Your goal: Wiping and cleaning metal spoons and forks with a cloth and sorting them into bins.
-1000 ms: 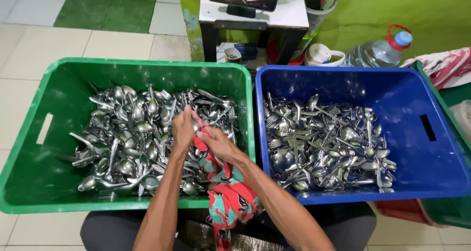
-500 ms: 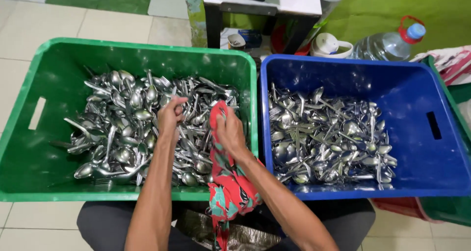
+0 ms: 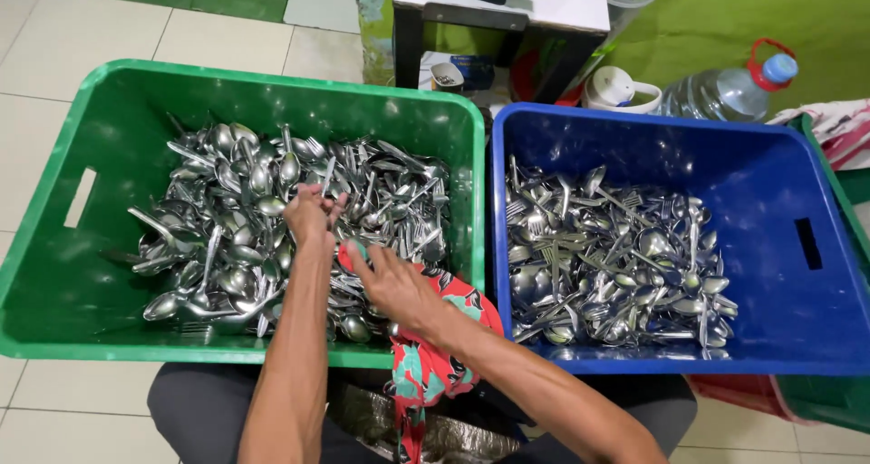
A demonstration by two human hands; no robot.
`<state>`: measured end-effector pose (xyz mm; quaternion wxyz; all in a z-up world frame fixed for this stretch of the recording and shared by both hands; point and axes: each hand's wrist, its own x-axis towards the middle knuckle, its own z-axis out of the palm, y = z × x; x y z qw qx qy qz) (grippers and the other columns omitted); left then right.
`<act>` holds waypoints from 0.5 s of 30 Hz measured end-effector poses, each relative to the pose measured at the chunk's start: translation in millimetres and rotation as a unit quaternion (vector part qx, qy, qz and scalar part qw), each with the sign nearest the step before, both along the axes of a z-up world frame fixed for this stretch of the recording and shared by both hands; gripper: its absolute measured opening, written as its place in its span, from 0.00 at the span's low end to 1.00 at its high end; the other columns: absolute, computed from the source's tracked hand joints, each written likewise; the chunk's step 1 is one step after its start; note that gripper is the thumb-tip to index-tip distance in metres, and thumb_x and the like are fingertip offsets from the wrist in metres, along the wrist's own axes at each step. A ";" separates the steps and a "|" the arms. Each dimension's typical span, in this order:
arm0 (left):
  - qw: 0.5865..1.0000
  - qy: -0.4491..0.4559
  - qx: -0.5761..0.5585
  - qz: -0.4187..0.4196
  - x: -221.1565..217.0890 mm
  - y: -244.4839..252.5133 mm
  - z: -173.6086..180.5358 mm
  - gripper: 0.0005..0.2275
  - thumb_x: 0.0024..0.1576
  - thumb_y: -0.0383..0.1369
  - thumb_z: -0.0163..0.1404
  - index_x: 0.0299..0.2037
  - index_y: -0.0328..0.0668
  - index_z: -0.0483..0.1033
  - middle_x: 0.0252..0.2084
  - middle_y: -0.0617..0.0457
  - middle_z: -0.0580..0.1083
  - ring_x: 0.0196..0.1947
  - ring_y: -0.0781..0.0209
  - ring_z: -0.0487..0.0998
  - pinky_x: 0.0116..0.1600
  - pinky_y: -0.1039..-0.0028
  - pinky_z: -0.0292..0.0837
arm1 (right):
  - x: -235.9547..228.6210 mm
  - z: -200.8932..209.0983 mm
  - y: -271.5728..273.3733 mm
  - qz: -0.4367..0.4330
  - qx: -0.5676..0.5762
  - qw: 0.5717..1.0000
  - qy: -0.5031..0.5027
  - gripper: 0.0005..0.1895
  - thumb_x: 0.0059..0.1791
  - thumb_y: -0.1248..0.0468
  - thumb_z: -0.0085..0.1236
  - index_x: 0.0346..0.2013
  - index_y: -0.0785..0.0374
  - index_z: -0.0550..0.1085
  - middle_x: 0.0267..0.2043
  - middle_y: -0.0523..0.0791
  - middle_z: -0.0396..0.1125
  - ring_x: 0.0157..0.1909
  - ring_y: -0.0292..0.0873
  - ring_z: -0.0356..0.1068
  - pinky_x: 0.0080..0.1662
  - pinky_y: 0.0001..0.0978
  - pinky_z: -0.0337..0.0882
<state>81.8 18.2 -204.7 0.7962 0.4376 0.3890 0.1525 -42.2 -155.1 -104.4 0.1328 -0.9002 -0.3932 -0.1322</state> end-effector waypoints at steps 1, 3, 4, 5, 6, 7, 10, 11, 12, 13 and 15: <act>1.000 0.010 -0.010 -0.002 1.8 2.6 -1.5 0.15 0.65 0.39 0.41 0.37 0.37 0.76 0.23 0.53 0.62 0.17 0.61 0.75 0.32 0.60 0.91 | -3.6 9.1 -1.8 0.001 -0.018 1.000 0.025 0.24 0.50 0.73 0.43 0.63 0.69 0.64 0.43 0.52 0.62 0.37 0.53 0.72 0.30 0.42 0.77; 1.000 0.021 -0.018 -0.005 0.0 3.0 10.6 0.16 0.65 0.41 0.41 0.38 0.35 0.76 0.22 0.53 0.63 0.19 0.62 0.75 0.35 0.58 0.91 | -5.5 11.2 -2.3 0.002 -0.035 0.998 0.049 0.22 0.51 0.73 0.43 0.61 0.70 0.66 0.40 0.52 0.63 0.35 0.51 0.73 0.29 0.38 0.78; 0.998 -0.001 -0.046 -0.047 -4.2 -0.7 24.0 0.16 0.64 0.45 0.44 0.41 0.38 0.71 0.28 0.51 0.68 0.29 0.58 0.79 0.44 0.57 0.87 | -3.9 4.6 -2.6 -0.016 -0.010 0.997 0.070 0.19 0.51 0.72 0.43 0.58 0.68 0.65 0.37 0.51 0.62 0.31 0.53 0.73 0.27 0.43 0.76; 0.993 -0.023 -0.073 -0.088 -8.4 -4.5 37.5 0.18 0.64 0.50 0.46 0.44 0.40 0.66 0.34 0.49 0.73 0.39 0.54 0.83 0.52 0.55 0.84 | -2.3 -1.9 -3.0 -0.034 0.014 0.995 0.092 0.17 0.51 0.70 0.43 0.55 0.67 0.64 0.35 0.49 0.61 0.26 0.54 0.73 0.24 0.48 0.74; 0.993 -0.025 -0.074 -0.090 -18.9 -16.1 53.7 0.18 0.64 0.50 0.46 0.44 0.40 0.66 0.34 0.49 0.73 0.39 0.54 0.83 0.52 0.55 0.84 | 4.4 -12.6 -2.9 -0.035 0.014 0.995 0.089 0.17 0.51 0.70 0.43 0.55 0.67 0.64 0.35 0.49 0.61 0.26 0.54 0.73 0.24 0.48 0.74; 0.985 -0.013 -0.082 -0.148 -29.6 -27.7 69.7 0.17 0.66 0.46 0.42 0.44 0.36 0.66 0.32 0.51 0.71 0.37 0.54 0.83 0.50 0.56 0.84 | 11.2 -23.3 -2.8 -0.062 0.020 0.997 0.048 0.11 0.53 0.65 0.45 0.49 0.64 0.64 0.33 0.48 0.60 0.24 0.56 0.71 0.23 0.49 0.72; 0.968 0.019 -0.002 -0.251 -53.7 -35.7 92.3 0.14 0.66 0.38 0.37 0.43 0.32 0.70 0.27 0.53 0.71 0.27 0.61 0.79 0.38 0.69 0.82 | 13.2 -6.7 0.9 -0.078 0.087 0.991 0.062 0.12 0.53 0.56 0.51 0.38 0.62 0.67 0.30 0.50 0.64 0.24 0.60 0.72 0.25 0.53 0.71; 0.952 0.038 0.082 -0.293 -62.7 -35.2 95.0 0.14 0.64 0.32 0.36 0.41 0.32 0.75 0.23 0.54 0.74 0.20 0.69 0.76 0.29 0.82 0.80 | 8.6 6.8 1.4 -0.068 0.145 0.980 0.115 0.16 0.52 0.52 0.55 0.34 0.63 0.69 0.29 0.53 0.68 0.28 0.62 0.74 0.28 0.56 0.72; 0.952 0.037 0.084 -0.291 -64.0 -29.5 85.4 0.14 0.64 0.32 0.36 0.41 0.32 0.75 0.23 0.54 0.74 0.20 0.69 0.76 0.29 0.82 0.80 | 9.4 13.3 1.1 -0.066 0.145 0.981 0.113 0.16 0.52 0.52 0.55 0.34 0.63 0.69 0.29 0.53 0.68 0.28 0.62 0.74 0.28 0.56 0.72; 0.950 0.026 0.087 -0.298 -65.5 -23.8 76.4 0.10 0.63 0.31 0.36 0.42 0.35 0.69 0.27 0.47 0.75 0.18 0.69 0.69 0.22 0.82 0.68 | 10.0 20.4 0.8 -0.107 0.231 0.954 0.159 0.14 0.54 0.53 0.49 0.37 0.61 0.71 0.30 0.53 0.69 0.32 0.62 0.74 0.32 0.54 0.73; 0.948 0.012 0.095 -0.305 -69.2 -18.5 72.2 0.05 0.63 0.29 0.35 0.42 0.38 0.64 0.30 0.40 0.77 0.15 0.69 0.61 0.15 0.83 0.57 | 22.9 18.1 -5.9 -0.144 0.317 0.916 0.199 0.14 0.56 0.53 0.44 0.40 0.58 0.73 0.32 0.53 0.70 0.37 0.62 0.74 0.36 0.51 0.74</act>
